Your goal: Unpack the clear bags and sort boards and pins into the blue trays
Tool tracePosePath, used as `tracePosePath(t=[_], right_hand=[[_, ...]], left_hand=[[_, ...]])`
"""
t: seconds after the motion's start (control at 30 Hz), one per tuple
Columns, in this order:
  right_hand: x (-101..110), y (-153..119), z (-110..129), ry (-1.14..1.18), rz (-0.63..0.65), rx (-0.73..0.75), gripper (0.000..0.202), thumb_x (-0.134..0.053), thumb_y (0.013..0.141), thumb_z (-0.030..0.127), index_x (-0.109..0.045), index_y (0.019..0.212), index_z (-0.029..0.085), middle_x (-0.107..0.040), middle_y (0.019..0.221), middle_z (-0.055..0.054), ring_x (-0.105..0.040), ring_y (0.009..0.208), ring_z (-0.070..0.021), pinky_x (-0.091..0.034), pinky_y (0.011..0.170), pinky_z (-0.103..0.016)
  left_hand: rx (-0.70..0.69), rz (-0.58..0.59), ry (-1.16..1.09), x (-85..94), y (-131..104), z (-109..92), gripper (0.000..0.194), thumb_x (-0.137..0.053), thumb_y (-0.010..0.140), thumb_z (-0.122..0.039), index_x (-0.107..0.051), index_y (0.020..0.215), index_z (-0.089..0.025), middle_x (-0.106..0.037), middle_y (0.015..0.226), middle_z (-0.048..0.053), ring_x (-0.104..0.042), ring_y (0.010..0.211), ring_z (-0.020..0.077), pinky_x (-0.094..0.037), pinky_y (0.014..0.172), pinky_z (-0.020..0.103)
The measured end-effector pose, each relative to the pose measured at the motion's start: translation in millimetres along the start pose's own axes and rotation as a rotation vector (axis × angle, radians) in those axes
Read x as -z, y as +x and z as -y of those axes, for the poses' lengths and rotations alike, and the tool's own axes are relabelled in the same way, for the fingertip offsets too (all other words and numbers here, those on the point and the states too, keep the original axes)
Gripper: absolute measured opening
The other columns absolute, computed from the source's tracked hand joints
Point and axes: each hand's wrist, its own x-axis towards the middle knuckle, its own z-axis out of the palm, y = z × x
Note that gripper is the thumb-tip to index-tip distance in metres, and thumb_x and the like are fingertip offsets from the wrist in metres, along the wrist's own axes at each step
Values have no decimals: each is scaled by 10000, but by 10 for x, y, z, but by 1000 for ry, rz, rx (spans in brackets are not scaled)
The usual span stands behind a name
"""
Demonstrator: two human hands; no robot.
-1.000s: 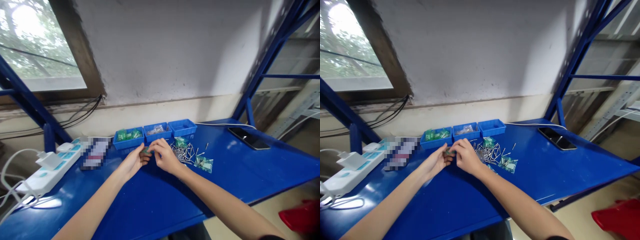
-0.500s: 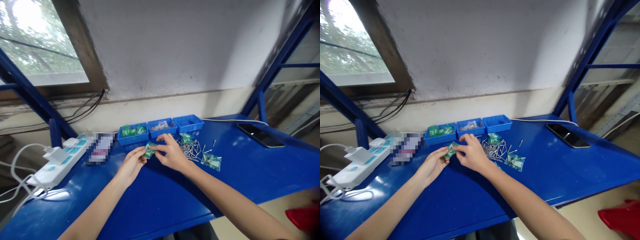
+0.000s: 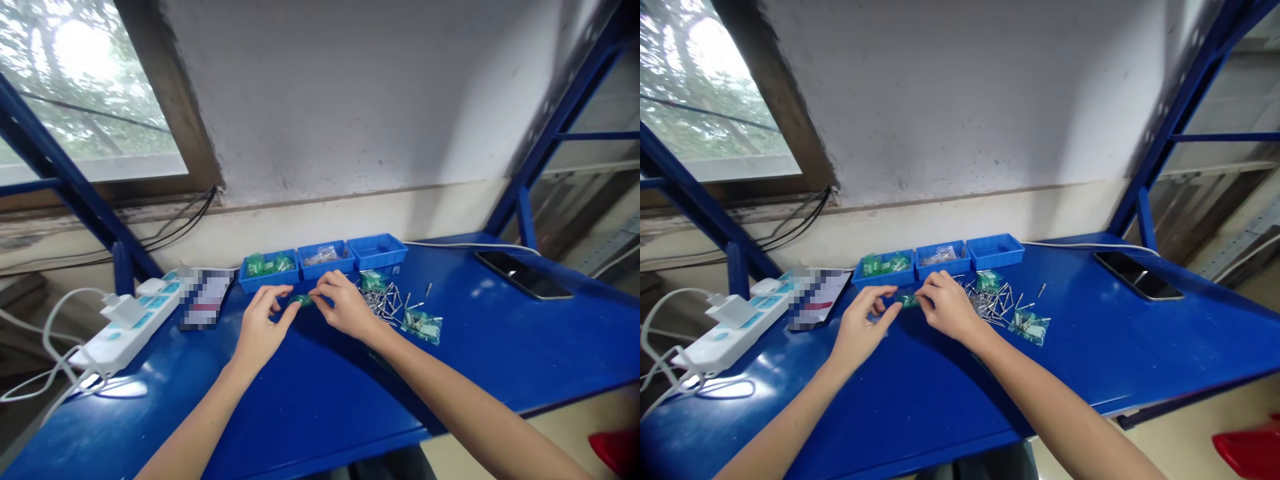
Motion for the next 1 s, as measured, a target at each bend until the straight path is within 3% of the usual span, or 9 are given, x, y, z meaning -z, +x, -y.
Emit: tracePosePath(t=[0.13,0.43,0.5,0.63,0.7,0.77,0.83,0.93,1.0], right_hand=[[12,7,49,-11,40,12,164,-513,857,170,-677,851,177,-588,816,-55,-469,799,-176,-416,734,-305],[9,30,38,-2,-6,-235,144,-548,834,217,-679,777,197,-593,671,-18,-514,642,-147,-402,689,-283],[31,24,-7,25,-40,-310,158,-527,841,220,-678,803,197,-628,671,-19,-550,625,-147,-406,640,-262],[44,4,-3,131,-111,-258,191,-503,848,213,-683,910,205,-703,839,-35,-626,721,-152,-451,694,-256],[21,-11,48,194,-92,-156,213,-498,846,202,-681,955,205,-710,889,-39,-640,753,-149,-469,722,-260],[-6,-21,105,260,-60,-83,231,-491,844,189,-676,982,198,-705,933,-47,-645,804,-149,-478,762,-268],[-19,-19,148,312,-32,-97,220,-500,845,209,-676,976,194,-680,1001,-61,-627,894,-157,-468,816,-287],[-11,10,164,377,24,-286,233,-517,853,344,-684,880,184,-628,978,-75,-588,898,-170,-457,792,-312],[-7,34,155,498,75,-458,368,-459,870,461,-668,795,168,-605,861,-63,-568,785,-153,-447,703,-299]], left_hand=[[-91,38,110,17,0,-8,132,-534,835,-294,-638,816,-215,-609,801,21,-528,686,159,-412,679,261],[124,-32,-14,-31,4,41,184,-556,819,-362,-612,773,-194,-576,713,3,-508,625,137,-383,580,226],[279,1,-145,-29,1,29,283,-554,811,-450,-627,801,-177,-558,684,4,-485,589,123,-369,534,212],[754,265,-673,-57,33,-11,586,-403,830,-623,-662,860,-98,-587,704,61,-502,553,114,-384,488,208],[864,300,-860,-83,49,-20,482,-487,830,-544,-653,866,-93,-599,723,65,-518,558,105,-409,510,203],[803,220,-894,-100,48,-9,279,-623,783,-389,-635,868,-123,-594,739,34,-521,573,91,-417,535,189],[618,114,-745,-97,26,18,212,-669,753,-308,-624,894,-157,-588,746,7,-520,591,89,-418,552,185],[201,2,-297,-66,-34,67,175,-639,781,-287,-641,923,-186,-609,807,13,-541,660,116,-443,622,217],[-69,-33,-41,-59,-62,92,140,-606,804,-246,-657,923,-192,-616,874,30,-563,728,138,-460,692,249]])
